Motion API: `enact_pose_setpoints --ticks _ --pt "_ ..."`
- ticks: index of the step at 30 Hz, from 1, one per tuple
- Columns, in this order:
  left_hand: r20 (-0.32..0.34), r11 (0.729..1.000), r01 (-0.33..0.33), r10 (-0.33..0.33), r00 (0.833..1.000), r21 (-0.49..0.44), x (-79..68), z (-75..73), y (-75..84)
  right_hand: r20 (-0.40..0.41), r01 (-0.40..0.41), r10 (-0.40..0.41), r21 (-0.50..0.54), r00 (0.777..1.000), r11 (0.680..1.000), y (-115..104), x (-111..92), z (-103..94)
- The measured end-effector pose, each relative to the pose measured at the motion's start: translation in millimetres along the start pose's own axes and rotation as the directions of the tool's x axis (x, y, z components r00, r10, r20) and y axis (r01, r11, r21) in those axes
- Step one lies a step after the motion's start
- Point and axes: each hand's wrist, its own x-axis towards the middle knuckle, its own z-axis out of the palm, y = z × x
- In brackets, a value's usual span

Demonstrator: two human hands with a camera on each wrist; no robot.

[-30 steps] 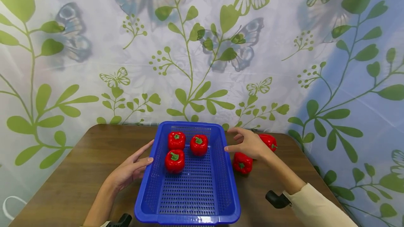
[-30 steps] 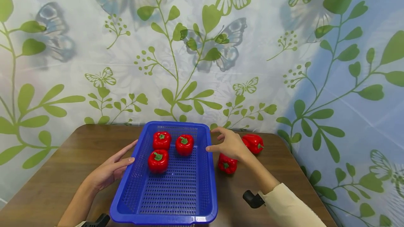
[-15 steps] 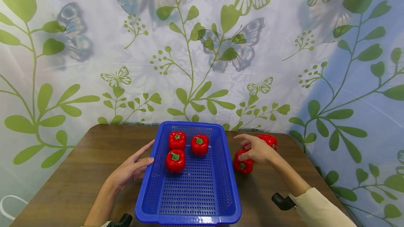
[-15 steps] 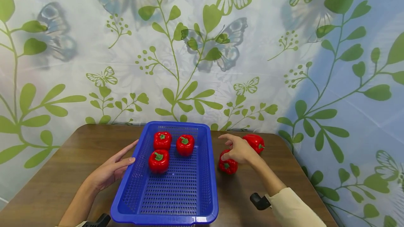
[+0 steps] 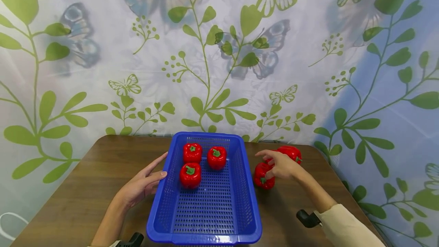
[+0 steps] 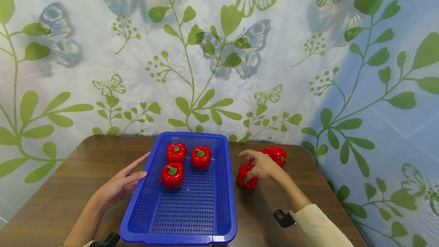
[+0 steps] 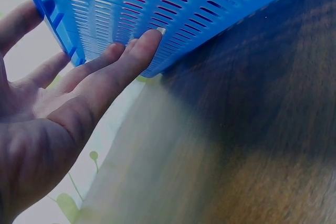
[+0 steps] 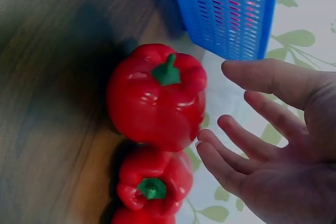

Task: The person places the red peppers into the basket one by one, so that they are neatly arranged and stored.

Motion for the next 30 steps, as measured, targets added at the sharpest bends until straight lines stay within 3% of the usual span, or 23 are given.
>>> enact_pose_setpoints --ticks 30 --pt "0.006 1.0 -0.003 0.003 1.0 -0.003 0.5 -0.8 0.3 0.022 -0.041 0.042 -0.057 0.999 0.998 22 1 7.6"
